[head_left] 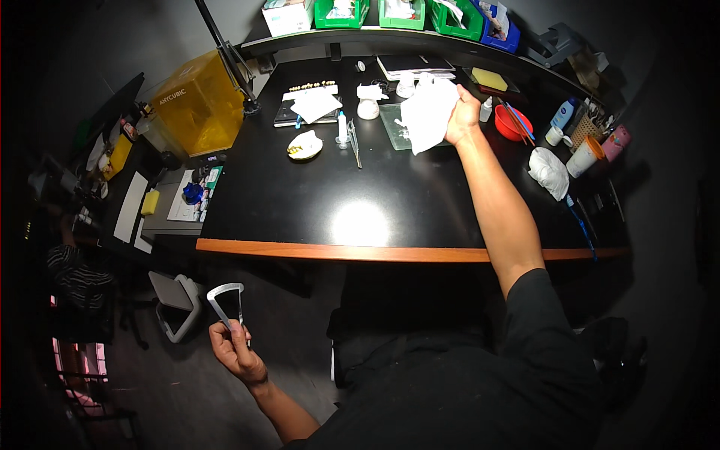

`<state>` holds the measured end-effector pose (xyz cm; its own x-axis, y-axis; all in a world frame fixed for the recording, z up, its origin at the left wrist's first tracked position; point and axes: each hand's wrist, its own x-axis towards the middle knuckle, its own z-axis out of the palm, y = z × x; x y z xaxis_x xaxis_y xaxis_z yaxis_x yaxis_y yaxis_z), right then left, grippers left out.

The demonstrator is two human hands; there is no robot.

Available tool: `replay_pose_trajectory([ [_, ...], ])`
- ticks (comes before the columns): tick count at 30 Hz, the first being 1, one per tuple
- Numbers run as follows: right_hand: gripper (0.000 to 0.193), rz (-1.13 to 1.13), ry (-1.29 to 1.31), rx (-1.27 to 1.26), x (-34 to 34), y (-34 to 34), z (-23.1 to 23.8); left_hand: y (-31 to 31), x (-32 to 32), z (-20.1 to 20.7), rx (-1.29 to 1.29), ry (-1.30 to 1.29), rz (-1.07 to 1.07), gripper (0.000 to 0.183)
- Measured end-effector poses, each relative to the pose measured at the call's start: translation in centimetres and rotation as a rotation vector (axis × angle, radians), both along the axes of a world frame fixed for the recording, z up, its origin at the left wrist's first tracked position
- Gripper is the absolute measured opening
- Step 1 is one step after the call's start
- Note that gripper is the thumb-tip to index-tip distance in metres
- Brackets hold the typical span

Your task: The person holds a dental prosthesis and uses a pen-like tool to scrape and adjust its surface. They then wipe the work area with a paper towel and use a metal caliper to measure and adjust the prosthesis, repeatedly opening and closing the caliper while holding the object.

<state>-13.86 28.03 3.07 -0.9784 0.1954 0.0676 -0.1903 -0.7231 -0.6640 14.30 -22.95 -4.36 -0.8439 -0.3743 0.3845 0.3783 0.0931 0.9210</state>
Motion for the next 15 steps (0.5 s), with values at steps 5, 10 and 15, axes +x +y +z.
replay_pose_trajectory([
  [5, 0.063, -0.032, -0.092, -0.007, 1.5, -0.5, 1.2, -0.7, 0.2, -0.4, 0.019, -0.018, 0.004, 0.017],
  [10, 0.06, -0.005, -0.024, -0.114, 0.4, 0.7, 0.8, 0.3, -0.3, 0.1, -0.019, -0.007, -0.005, 0.017],
  [15, 0.053, 0.007, -0.01, -0.169, -0.9, -1.3, 0.6, 0.0, 0.2, 0.2, -0.053, -0.024, 0.0, 0.018],
])
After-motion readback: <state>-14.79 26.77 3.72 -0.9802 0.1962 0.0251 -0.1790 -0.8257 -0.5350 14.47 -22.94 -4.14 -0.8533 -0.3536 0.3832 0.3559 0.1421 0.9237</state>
